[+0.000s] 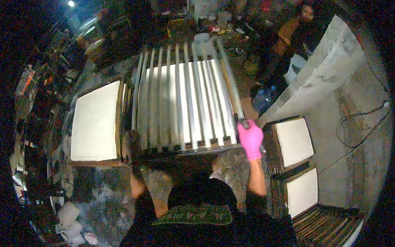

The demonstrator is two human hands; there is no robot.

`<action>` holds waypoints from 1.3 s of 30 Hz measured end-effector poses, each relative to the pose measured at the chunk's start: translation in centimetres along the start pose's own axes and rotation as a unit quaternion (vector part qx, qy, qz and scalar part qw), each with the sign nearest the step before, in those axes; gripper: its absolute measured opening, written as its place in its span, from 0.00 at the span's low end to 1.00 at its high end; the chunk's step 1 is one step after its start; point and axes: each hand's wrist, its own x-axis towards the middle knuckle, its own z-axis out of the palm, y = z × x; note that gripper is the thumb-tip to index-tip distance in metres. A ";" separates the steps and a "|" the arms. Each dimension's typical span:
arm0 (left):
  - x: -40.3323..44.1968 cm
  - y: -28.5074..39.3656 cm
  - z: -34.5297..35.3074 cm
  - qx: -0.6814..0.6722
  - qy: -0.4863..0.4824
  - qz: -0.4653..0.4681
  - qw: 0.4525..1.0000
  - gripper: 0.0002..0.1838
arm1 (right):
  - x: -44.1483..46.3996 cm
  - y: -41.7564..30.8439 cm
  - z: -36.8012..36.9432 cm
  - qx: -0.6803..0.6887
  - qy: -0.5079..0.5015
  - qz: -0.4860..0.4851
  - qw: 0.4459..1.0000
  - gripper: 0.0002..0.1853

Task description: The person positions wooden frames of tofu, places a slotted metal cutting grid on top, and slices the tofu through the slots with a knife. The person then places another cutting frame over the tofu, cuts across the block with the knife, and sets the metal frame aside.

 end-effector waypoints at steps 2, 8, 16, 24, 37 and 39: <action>-1.4 2.1 -1.4 -0.153 0.001 0.048 0.987 0.15 | -2.2 3.7 -1.4 0.029 0.039 0.009 0.999 0.20; -11.2 9.0 0.4 -0.448 -0.163 0.170 0.862 0.12 | -11.5 13.6 -12.1 0.042 0.111 0.145 0.982 0.18; -22.1 9.3 3.1 -0.382 -0.324 0.473 0.724 0.15 | -21.5 5.7 -37.3 -0.167 0.456 -0.100 0.869 0.23; -22.7 5.9 4.5 -0.431 -0.424 0.490 0.628 0.11 | -35.4 17.1 -43.6 -0.127 0.354 0.135 0.917 0.28; -26.2 -0.4 16.0 -0.202 -0.621 0.399 0.644 0.18 | -41.1 11.3 -35.2 -0.345 0.218 0.273 0.871 0.29; -25.8 -4.2 19.4 -0.126 -0.679 0.410 0.596 0.15 | -43.2 13.4 -31.3 -0.332 0.212 0.331 0.858 0.29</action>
